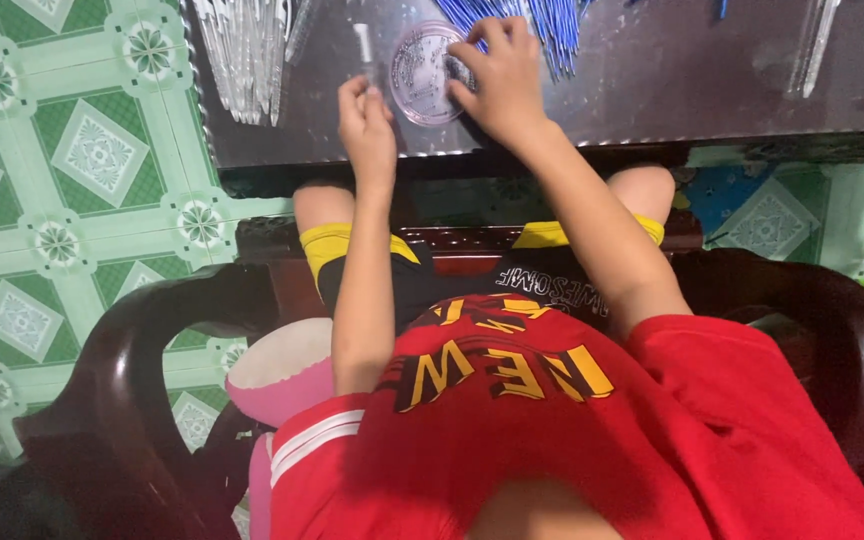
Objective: Assembling ballpoint pens by inserting ink refills into plastic barrels.
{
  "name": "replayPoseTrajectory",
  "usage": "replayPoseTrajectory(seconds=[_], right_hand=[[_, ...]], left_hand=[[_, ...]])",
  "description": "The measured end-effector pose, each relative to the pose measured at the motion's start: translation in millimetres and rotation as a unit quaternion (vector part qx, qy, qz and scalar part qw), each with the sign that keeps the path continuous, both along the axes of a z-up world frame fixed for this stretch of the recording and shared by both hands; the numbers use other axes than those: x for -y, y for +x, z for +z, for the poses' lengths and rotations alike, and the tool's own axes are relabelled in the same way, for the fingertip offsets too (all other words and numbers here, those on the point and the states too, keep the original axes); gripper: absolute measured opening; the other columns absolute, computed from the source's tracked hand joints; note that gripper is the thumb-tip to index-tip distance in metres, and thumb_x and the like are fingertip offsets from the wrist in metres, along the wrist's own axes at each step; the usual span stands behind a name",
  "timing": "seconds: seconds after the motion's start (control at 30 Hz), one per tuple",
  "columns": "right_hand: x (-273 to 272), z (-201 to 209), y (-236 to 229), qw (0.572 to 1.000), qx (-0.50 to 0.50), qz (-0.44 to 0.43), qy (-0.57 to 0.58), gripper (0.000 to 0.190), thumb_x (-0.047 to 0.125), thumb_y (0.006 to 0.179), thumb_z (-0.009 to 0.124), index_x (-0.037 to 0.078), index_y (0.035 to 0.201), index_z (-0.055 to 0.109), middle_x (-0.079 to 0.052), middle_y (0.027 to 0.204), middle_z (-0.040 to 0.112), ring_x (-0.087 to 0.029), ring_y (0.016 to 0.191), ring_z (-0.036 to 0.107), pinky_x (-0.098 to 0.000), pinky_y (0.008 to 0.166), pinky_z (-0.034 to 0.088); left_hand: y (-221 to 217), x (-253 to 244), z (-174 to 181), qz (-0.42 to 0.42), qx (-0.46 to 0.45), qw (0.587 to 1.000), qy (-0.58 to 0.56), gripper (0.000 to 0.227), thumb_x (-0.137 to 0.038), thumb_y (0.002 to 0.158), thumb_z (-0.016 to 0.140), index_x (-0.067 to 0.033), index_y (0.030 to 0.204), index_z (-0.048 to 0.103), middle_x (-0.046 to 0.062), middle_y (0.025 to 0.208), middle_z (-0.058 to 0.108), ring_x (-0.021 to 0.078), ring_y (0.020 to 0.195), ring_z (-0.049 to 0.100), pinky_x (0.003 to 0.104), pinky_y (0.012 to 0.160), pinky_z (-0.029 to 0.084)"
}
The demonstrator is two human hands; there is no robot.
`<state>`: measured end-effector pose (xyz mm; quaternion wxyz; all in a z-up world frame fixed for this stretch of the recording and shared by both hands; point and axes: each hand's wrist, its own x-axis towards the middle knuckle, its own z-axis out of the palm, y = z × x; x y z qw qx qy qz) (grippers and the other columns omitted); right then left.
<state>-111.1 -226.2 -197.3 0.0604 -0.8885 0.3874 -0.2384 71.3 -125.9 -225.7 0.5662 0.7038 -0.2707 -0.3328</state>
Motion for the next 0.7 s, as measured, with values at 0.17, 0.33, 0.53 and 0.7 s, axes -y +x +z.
replayPoseTrajectory(seconds=[0.17, 0.33, 0.53, 0.7], right_hand=[[6.1, -14.3, 26.0, 0.995, -0.090, -0.041, 0.003, 0.023, 0.030, 0.071, 0.090, 0.019, 0.085, 0.076, -0.011, 0.134, 0.053, -0.042, 0.122, 0.040, -0.0626, 0.091, 0.037], [0.9, -17.0, 28.5, 0.999, -0.019, -0.020, 0.017, 0.021, 0.012, 0.075, 0.086, 0.013, 0.083, 0.067, -0.011, 0.130, 0.057, -0.040, 0.121, 0.044, -0.0607, 0.090, 0.038], [1.1, -12.3, 20.0, 0.994, 0.064, 0.002, 0.092, 0.017, 0.006, 0.080, 0.078, 0.013, 0.085, 0.063, -0.010, 0.131, 0.058, -0.039, 0.123, 0.043, -0.0582, 0.088, 0.039], [1.2, 5.5, 20.7, 0.981, 0.159, 0.019, 0.106, 0.012, 0.001, 0.082, 0.074, 0.008, 0.085, 0.064, -0.015, 0.122, 0.057, -0.037, 0.119, 0.047, -0.0515, 0.094, 0.039]], left_hand=[[-21.1, -13.1, 7.6, -0.022, -0.096, 0.993, -0.059, 0.043, -0.040, 0.107, 0.048, -0.0122, 0.140, 0.054, -0.004, 0.062, 0.043, 0.0068, 0.055, 0.040, 0.025, 0.052, 0.037], [-20.1, -26.1, -8.5, -0.004, -0.216, 0.976, -0.029, 0.016, -0.018, 0.103, 0.046, -0.0073, 0.103, 0.057, 0.007, 0.076, 0.060, 0.0105, 0.053, 0.054, 0.023, 0.040, 0.042], [-26.7, -30.2, 28.6, -0.010, -0.198, 0.980, -0.004, 0.039, -0.048, 0.104, 0.042, -0.0127, 0.107, 0.060, -0.003, 0.063, 0.044, 0.0047, 0.047, 0.033, 0.020, 0.039, 0.028], [-28.2, -33.4, 25.7, -0.074, -0.176, 0.982, 0.002, 0.043, -0.041, 0.107, 0.042, -0.0118, 0.127, 0.066, -0.003, 0.061, 0.043, 0.0051, 0.050, 0.036, 0.021, 0.043, 0.034]])
